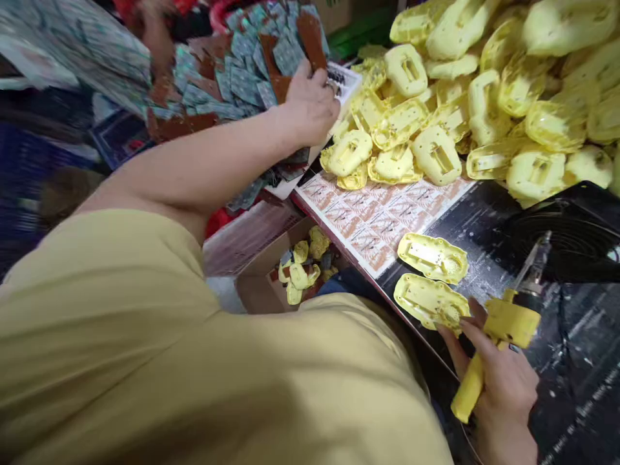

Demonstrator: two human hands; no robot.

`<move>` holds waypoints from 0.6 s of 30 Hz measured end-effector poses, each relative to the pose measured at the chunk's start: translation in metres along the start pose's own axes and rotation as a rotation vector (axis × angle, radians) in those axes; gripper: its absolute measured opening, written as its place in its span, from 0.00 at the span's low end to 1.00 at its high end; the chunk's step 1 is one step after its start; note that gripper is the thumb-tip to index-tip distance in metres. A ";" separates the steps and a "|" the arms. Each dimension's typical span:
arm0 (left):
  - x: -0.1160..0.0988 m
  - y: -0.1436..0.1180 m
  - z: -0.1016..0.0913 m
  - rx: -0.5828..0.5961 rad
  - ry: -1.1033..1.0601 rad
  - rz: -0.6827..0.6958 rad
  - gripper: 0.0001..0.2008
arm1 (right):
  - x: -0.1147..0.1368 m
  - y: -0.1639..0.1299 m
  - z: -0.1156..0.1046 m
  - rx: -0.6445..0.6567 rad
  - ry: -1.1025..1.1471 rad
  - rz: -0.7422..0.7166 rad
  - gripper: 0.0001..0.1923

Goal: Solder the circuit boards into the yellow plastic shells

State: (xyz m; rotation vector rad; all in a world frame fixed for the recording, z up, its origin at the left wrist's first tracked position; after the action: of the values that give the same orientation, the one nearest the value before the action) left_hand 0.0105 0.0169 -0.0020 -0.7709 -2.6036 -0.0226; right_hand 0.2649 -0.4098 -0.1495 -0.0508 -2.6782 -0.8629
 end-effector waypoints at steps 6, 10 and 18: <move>0.003 0.020 0.024 -0.048 -0.148 -0.064 0.22 | 0.009 0.010 -0.004 0.070 -0.094 -0.118 0.10; 0.020 0.034 0.036 -0.125 -0.304 -0.086 0.14 | 0.012 0.015 -0.017 0.071 -0.051 -0.211 0.15; 0.075 0.054 0.042 -0.397 -0.793 -0.073 0.13 | 0.017 0.013 -0.011 0.082 -0.042 -0.202 0.30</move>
State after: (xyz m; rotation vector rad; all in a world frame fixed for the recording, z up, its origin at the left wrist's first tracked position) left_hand -0.0351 0.1069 -0.0157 -0.9611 -3.4427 -0.3252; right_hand 0.2540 -0.4069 -0.1289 0.2260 -2.7903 -0.8172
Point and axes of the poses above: each hand's wrist, its own y-axis towards the middle knuckle, its own z-axis out of the palm, x = y × z, the point moved 2 cm from there along y, towards the middle knuckle, and after that the axes turned 2 degrees about y, right-handed, at the moved point
